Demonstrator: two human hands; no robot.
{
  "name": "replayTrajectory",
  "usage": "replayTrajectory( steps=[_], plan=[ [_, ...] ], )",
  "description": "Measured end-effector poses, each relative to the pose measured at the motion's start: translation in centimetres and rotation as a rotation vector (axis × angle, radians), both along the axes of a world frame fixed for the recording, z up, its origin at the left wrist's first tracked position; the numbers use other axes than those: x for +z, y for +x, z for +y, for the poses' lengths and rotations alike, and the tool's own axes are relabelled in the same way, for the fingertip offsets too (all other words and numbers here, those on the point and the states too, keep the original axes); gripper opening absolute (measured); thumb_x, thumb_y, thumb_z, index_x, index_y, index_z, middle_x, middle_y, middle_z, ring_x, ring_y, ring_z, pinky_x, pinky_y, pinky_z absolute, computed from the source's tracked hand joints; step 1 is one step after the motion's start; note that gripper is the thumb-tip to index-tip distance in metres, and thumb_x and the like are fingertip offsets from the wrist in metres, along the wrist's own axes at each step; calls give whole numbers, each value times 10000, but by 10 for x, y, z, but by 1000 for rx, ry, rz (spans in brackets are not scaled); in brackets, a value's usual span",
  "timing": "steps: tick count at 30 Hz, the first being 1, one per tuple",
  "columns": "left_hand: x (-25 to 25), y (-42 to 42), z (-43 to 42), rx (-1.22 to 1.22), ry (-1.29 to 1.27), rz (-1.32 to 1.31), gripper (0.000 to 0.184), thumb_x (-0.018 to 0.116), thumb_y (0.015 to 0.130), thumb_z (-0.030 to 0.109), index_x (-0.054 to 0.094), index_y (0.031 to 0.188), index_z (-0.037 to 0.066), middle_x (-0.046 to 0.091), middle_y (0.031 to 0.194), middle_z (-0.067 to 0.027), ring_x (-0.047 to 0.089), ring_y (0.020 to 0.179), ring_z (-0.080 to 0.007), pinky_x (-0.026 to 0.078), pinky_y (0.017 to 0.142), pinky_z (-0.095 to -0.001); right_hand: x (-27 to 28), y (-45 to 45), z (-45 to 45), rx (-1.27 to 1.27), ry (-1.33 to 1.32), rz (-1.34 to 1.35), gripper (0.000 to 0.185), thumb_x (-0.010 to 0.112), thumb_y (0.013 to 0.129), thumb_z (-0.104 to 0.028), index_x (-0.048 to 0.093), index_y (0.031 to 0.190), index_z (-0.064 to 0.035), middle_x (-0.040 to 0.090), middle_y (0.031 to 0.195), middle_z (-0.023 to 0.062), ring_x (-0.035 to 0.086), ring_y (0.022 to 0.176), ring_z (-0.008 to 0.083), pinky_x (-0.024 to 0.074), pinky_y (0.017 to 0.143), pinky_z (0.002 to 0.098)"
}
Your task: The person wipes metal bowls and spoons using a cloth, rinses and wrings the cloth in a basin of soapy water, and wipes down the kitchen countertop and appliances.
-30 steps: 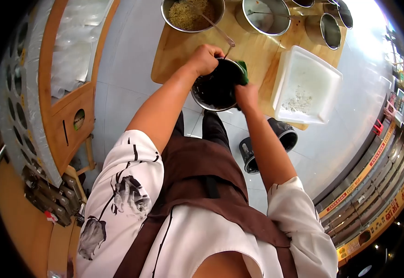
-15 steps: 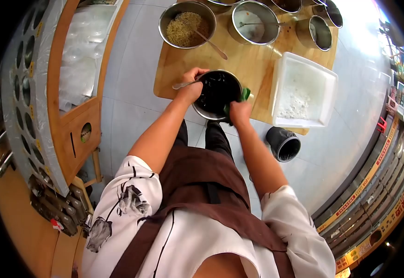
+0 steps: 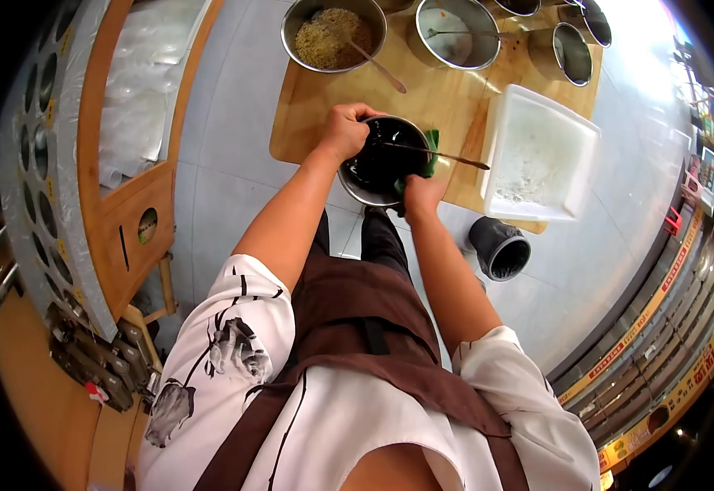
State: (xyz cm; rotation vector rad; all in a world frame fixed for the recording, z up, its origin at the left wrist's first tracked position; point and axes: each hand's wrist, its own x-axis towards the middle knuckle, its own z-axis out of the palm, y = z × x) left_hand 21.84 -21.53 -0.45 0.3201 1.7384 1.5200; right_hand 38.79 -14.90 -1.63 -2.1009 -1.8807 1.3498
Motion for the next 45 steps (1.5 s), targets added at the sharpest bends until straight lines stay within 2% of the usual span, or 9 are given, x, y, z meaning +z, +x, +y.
replayTrajectory(
  steps=[7,9,14,18,22,25,32,38,45],
  plan=[
    [2,5,-3,81,-63,16,272,475,674,-112,673,825,-2,674,788,-76,601,691,-105,488,658,-236,13,2,-11,-454,-360,86,204,574,707,-92,575,827,73,613,763,167,582,623,289,466,595,367],
    [-5,9,-5,78,-94,48,260,484,683,-101,671,833,0,672,791,-74,601,700,-105,488,665,-235,29,14,4,-501,-1012,306,200,551,743,-99,562,890,35,618,805,151,598,657,271,500,622,364],
    [-12,19,-6,346,60,-28,348,428,660,-107,635,923,-10,645,862,-54,590,779,-112,464,736,-221,72,38,32,-372,-1024,342,221,522,733,-61,545,936,21,611,781,116,605,693,233,512,625,322],
    [-15,20,-7,394,117,-31,385,413,648,-112,617,959,-15,632,893,-46,580,810,-107,452,763,-216,86,53,50,-46,-701,343,282,530,698,-15,559,979,-1,591,750,75,574,657,176,472,594,286],
    [-16,20,-8,376,73,-59,373,425,664,-110,598,982,-17,630,903,-49,588,818,-118,460,764,-228,78,60,63,293,-412,225,126,495,710,-24,577,793,24,543,655,56,509,623,142,420,564,287],
    [-14,18,-8,338,23,-20,339,451,690,-88,591,990,-15,632,903,-62,595,817,-131,466,757,-238,87,49,62,512,54,322,142,497,770,-88,550,816,35,539,667,142,515,609,214,421,583,334],
    [10,-16,5,-104,-220,187,235,572,783,94,606,1001,11,650,891,-93,600,803,-117,474,723,-253,68,2,86,730,193,382,322,473,875,-286,544,826,25,514,711,192,524,708,348,405,648,378],
    [0,-9,9,-138,-166,364,198,540,830,145,608,998,65,635,904,-112,605,819,-229,468,727,-307,74,-19,95,792,207,318,181,520,797,-104,593,920,8,537,959,165,538,888,325,424,803,324],
    [-11,-8,8,-140,-198,620,193,520,811,126,591,988,97,612,908,-145,574,850,-331,465,709,-391,87,-75,102,1519,612,227,185,594,710,-49,603,888,-99,541,972,88,566,853,302,469,695,397]
  ],
)
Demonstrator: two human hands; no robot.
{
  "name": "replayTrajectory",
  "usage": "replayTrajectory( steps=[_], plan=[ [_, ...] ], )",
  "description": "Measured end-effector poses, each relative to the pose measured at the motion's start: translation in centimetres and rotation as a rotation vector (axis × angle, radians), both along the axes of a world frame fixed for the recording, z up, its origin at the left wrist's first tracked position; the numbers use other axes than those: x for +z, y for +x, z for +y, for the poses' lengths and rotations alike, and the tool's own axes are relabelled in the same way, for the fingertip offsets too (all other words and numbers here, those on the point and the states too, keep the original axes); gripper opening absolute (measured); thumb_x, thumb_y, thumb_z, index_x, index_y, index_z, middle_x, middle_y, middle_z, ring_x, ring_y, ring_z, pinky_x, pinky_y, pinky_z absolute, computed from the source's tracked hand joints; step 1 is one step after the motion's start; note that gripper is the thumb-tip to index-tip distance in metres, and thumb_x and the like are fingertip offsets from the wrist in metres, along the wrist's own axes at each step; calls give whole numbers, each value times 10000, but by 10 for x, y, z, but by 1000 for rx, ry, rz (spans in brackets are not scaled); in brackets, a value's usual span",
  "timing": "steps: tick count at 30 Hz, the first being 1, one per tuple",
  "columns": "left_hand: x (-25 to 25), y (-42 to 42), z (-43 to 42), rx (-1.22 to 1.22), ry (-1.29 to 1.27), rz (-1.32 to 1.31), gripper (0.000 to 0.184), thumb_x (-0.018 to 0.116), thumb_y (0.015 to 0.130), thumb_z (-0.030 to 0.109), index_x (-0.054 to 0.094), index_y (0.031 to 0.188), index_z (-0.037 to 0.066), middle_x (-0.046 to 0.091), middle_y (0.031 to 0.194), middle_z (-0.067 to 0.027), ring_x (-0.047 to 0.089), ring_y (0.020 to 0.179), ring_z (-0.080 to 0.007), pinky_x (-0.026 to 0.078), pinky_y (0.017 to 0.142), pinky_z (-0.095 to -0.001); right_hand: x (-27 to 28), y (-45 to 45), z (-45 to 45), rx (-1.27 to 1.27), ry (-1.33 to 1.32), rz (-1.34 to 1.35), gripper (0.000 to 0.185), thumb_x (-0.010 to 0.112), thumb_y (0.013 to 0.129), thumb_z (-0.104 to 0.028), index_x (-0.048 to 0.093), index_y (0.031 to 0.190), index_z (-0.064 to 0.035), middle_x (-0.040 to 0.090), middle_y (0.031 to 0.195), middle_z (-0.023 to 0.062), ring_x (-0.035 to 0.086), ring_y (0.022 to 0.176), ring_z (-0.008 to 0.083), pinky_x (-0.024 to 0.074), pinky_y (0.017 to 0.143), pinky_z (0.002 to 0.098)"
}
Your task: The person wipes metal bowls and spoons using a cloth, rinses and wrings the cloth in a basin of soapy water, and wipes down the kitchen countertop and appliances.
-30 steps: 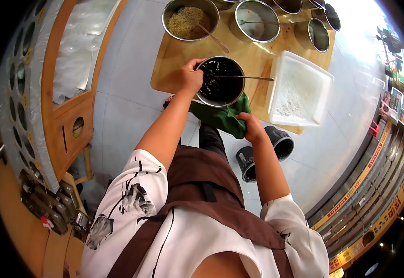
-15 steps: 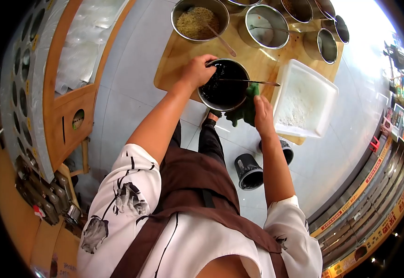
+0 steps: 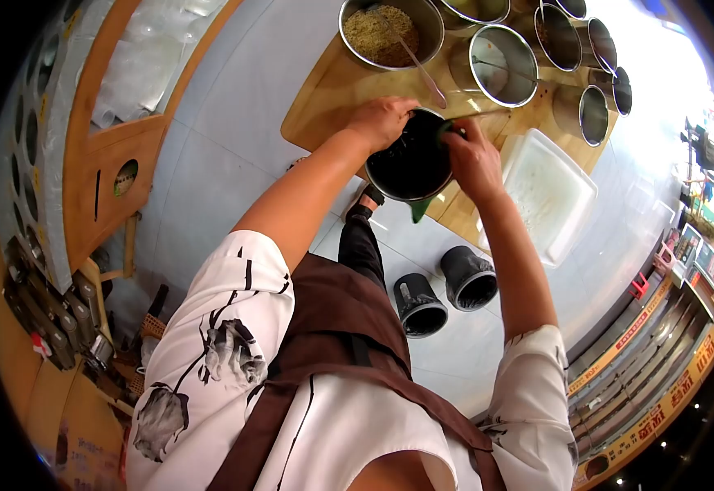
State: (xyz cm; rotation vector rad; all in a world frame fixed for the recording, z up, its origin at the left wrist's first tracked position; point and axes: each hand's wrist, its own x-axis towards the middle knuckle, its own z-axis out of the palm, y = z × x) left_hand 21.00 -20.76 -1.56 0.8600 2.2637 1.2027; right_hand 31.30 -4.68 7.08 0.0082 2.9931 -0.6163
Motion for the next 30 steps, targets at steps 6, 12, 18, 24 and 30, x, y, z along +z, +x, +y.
replayTrajectory(
  steps=[6,12,18,24,30],
  plan=[
    [-8,-2,0,-6,38,20,216,516,778,94,602,973,123,614,861,-145,581,803,-335,470,693,-395,-7,-44,-7,-80,146,-232,279,645,711,-195,504,898,-43,585,913,148,583,839,338,474,695,411],
    [-5,5,-1,97,45,-108,231,514,739,63,624,936,115,620,830,-148,591,777,-329,479,678,-372,-30,-31,-6,-437,195,-610,419,614,736,-387,609,879,7,622,845,221,601,824,369,485,700,415],
    [-13,9,-1,226,145,-195,204,510,744,88,637,900,128,623,833,-146,593,771,-329,476,681,-384,-41,31,-45,-1515,-948,-691,303,610,770,-203,566,924,53,599,765,145,592,586,284,509,536,408],
    [-12,14,-4,268,103,-250,207,490,758,100,625,910,140,620,835,-152,582,773,-348,472,675,-416,-93,55,-127,-1854,-1544,-397,207,501,803,-153,505,938,4,594,833,160,597,673,322,515,691,449],
    [-7,6,-7,153,84,-94,214,513,765,79,615,945,131,627,860,-129,591,790,-327,477,682,-385,-75,54,-105,-1738,-1269,-461,226,591,739,-94,519,911,35,588,817,147,602,665,275,518,628,396]
  ],
)
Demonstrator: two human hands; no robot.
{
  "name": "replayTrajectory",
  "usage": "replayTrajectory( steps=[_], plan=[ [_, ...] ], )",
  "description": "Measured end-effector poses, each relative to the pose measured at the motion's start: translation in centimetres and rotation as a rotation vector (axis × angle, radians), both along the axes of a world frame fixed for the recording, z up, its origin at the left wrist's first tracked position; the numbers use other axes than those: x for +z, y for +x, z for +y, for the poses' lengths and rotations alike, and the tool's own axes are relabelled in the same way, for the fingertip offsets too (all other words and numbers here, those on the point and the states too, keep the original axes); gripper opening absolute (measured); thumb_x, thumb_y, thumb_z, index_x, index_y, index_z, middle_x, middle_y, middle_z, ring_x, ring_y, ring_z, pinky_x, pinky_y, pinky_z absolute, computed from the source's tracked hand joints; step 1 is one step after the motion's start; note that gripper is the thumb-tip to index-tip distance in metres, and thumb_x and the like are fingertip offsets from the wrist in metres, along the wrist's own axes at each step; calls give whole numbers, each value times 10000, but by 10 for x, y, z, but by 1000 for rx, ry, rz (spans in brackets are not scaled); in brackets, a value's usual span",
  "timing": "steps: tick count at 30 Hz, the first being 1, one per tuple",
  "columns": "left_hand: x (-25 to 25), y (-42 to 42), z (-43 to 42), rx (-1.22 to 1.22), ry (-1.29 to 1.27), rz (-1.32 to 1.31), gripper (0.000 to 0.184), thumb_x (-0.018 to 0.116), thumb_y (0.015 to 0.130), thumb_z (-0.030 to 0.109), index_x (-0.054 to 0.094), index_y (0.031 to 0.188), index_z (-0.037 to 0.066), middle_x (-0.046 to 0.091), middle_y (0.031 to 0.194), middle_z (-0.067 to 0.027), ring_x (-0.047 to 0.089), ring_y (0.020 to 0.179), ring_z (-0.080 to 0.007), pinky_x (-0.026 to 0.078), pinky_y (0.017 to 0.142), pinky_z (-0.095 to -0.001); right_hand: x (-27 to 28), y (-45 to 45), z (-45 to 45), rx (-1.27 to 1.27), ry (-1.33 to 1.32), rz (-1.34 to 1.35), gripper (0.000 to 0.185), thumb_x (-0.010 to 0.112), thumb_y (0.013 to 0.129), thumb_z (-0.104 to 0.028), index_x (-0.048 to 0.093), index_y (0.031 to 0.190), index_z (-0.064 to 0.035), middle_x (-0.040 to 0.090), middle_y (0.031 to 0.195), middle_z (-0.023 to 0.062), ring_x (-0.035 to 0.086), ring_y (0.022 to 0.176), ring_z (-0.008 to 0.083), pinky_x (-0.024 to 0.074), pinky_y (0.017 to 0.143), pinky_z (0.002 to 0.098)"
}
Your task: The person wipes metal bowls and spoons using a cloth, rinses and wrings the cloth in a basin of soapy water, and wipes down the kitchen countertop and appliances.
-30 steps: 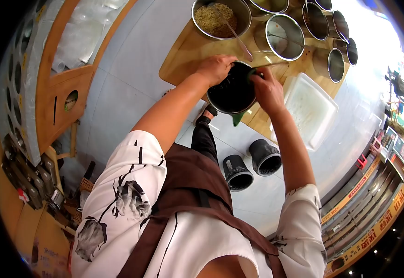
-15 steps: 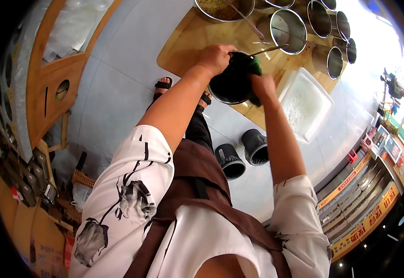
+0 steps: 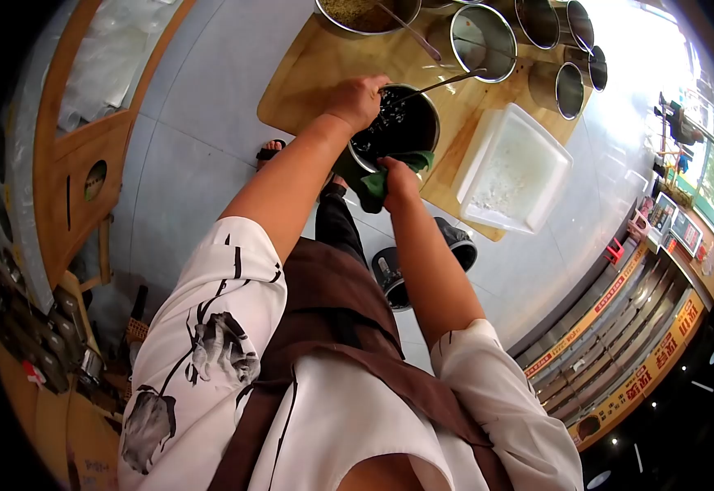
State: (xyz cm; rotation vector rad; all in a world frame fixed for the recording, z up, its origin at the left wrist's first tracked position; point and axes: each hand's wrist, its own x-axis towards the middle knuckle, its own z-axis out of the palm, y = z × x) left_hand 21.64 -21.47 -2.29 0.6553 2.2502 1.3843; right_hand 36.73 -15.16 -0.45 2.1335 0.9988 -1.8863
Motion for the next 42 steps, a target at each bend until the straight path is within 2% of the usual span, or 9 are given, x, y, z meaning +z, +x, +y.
replayTrajectory(
  steps=[3,7,11,17,26,29,35,39,42],
  plan=[
    [-3,-2,0,-55,-7,58,210,505,757,75,605,937,117,622,861,-137,582,798,-338,474,689,-401,-3,6,31,208,117,-39,271,649,698,-84,549,901,64,593,796,135,604,635,252,514,589,373],
    [-7,-6,2,-115,-40,70,211,491,747,58,594,925,106,615,834,-148,574,788,-352,465,690,-422,11,-24,92,1174,486,-410,319,678,673,-247,646,827,30,632,879,229,631,817,330,504,700,369],
    [-3,-7,3,-131,-24,51,212,487,744,55,590,922,106,608,816,-158,570,784,-359,463,679,-424,37,-93,105,1816,720,-438,275,602,710,-289,657,803,-35,641,836,185,620,814,335,504,712,386],
    [0,-9,5,-163,-88,61,223,487,744,52,592,931,111,602,811,-171,561,765,-377,464,652,-420,31,-130,114,2118,854,-125,261,599,712,-299,651,782,-52,642,806,168,623,782,326,500,704,401],
    [3,2,7,126,95,-143,228,527,731,89,653,914,137,628,810,-143,599,734,-324,483,652,-374,-7,-10,87,1149,957,-96,343,644,738,-306,625,747,36,603,695,238,609,676,379,468,610,414],
    [9,4,6,149,74,-234,159,580,763,119,657,901,110,649,822,-102,629,732,-242,483,651,-303,-4,0,30,349,550,-143,310,626,730,-192,593,784,111,592,713,167,564,632,251,458,575,402],
    [10,3,5,123,-45,-196,153,589,775,137,656,913,133,643,816,-108,623,722,-249,478,637,-311,2,-26,-39,-445,228,-53,214,538,773,-85,526,911,77,567,810,141,579,705,276,488,632,391],
    [6,-3,5,13,-13,-40,174,568,783,138,638,942,133,631,830,-122,605,748,-301,479,656,-341,6,-4,-4,-88,123,28,236,634,703,-67,563,870,84,586,789,144,581,669,252,480,606,370],
    [3,-5,4,-29,-14,-3,192,537,769,122,625,940,133,625,849,-133,590,789,-325,476,683,-377,9,-3,63,731,263,-275,271,660,707,-152,616,834,83,632,803,187,620,704,243,484,616,363]
  ],
)
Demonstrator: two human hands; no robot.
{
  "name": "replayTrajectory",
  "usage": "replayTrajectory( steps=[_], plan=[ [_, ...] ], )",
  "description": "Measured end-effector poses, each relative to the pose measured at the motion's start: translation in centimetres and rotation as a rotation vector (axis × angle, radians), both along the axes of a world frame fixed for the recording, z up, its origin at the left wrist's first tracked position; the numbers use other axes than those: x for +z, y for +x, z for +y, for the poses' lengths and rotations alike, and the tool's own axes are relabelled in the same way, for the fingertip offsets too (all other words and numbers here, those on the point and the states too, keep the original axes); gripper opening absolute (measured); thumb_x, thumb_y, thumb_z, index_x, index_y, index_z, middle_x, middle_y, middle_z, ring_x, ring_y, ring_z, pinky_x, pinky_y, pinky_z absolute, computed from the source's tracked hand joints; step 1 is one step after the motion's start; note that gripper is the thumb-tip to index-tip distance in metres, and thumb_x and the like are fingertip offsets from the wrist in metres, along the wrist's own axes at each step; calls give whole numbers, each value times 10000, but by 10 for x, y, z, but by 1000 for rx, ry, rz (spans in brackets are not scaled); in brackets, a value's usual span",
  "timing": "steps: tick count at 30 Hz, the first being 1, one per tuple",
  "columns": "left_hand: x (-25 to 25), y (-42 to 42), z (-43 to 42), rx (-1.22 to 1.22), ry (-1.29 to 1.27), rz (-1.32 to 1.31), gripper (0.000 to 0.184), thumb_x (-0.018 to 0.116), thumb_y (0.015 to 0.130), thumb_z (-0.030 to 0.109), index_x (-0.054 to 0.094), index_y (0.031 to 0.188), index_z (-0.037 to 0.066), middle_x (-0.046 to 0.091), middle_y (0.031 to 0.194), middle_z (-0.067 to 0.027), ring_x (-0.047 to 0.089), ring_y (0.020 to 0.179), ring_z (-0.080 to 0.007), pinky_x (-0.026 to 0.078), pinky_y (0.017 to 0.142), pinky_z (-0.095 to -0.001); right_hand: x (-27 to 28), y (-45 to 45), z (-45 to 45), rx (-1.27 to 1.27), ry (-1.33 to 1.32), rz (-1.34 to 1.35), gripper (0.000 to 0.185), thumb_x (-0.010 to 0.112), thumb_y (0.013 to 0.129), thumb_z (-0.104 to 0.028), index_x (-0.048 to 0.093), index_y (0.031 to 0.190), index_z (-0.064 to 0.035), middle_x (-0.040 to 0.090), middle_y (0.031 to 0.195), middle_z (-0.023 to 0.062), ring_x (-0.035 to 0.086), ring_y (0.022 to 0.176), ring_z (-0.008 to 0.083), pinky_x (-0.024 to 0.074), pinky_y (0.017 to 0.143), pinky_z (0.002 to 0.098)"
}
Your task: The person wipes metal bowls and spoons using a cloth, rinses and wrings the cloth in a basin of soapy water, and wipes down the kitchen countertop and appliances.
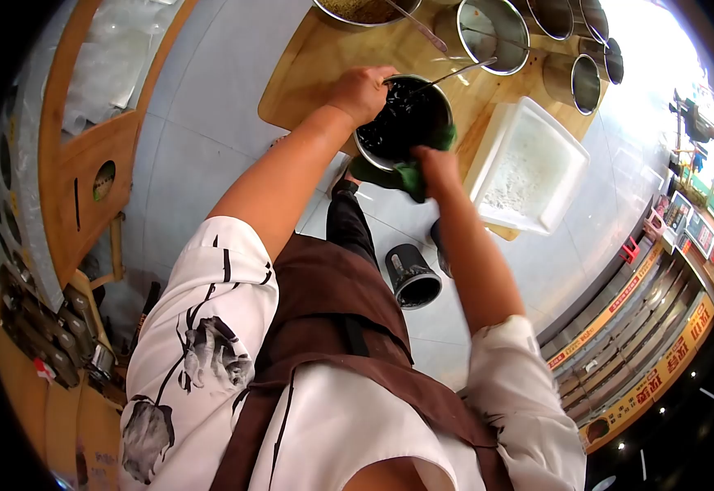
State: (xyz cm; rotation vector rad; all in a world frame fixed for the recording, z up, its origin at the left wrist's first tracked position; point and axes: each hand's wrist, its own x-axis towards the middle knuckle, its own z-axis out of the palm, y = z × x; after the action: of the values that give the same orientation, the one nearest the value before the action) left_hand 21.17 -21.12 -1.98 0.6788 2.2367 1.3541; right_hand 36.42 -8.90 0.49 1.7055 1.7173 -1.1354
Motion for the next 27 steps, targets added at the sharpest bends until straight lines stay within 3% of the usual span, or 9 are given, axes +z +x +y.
replayTrajectory(
  steps=[3,6,10,13,16,19,21,25,27],
  plan=[
    [-3,-4,4,-65,0,17,219,514,749,82,617,939,120,617,864,-146,584,815,-332,473,692,-385,34,-54,49,865,110,40,344,625,732,-306,638,874,7,626,799,218,623,767,329,479,659,386],
    [-8,-4,9,-144,59,74,243,508,735,37,612,948,96,608,870,-159,583,814,-335,471,682,-369,19,-117,67,1404,122,108,288,641,706,-292,639,768,-12,627,807,198,608,785,344,478,678,414],
    [-11,-7,7,-92,135,82,246,523,735,30,616,955,90,598,871,-174,578,806,-347,470,679,-349,20,-143,66,1637,33,153,338,659,724,-338,627,824,-17,609,769,215,600,728,349,462,640,391],
    [-16,2,16,-13,102,-22,219,553,750,55,631,951,94,618,858,-158,599,786,-313,472,679,-314,9,-103,76,1413,113,266,312,645,754,-315,633,848,-18,607,761,209,606,711,335,461,625,381],
    [0,4,13,26,105,-196,193,583,763,74,643,946,83,646,848,-119,626,768,-237,471,674,-284,-4,-46,73,860,92,444,266,599,776,-270,647,809,-11,612,765,216,605,712,341,468,636,390],
    [-5,7,13,64,153,-231,176,588,774,74,646,940,71,661,839,-80,625,747,-166,468,669,-266,-7,0,36,560,173,280,237,575,793,-229,652,873,-20,611,738,223,615,673,308,455,610,385],
    [-2,7,12,91,177,-272,169,586,766,87,650,922,88,649,836,-107,624,746,-221,473,660,-289,-36,27,-8,-207,145,311,274,587,773,-184,625,924,42,623,780,225,605,676,291,458,627,388],
    [8,13,10,150,137,-313,160,596,759,107,649,910,94,642,823,-130,625,743,-275,477,651,-307,-15,-5,-82,-1123,79,479,225,618,729,-83,587,880,80,598,772,119,578,710,275,484,625,371],
    [14,5,9,125,129,-247,166,604,749,114,645,909,96,645,843,-127,618,783,-283,476,684,-323,-14,-3,-67,-1076,45,423,199,630,715,-70,587,851,68,596,766,118,574,681,264,486,617,369]
  ],
)
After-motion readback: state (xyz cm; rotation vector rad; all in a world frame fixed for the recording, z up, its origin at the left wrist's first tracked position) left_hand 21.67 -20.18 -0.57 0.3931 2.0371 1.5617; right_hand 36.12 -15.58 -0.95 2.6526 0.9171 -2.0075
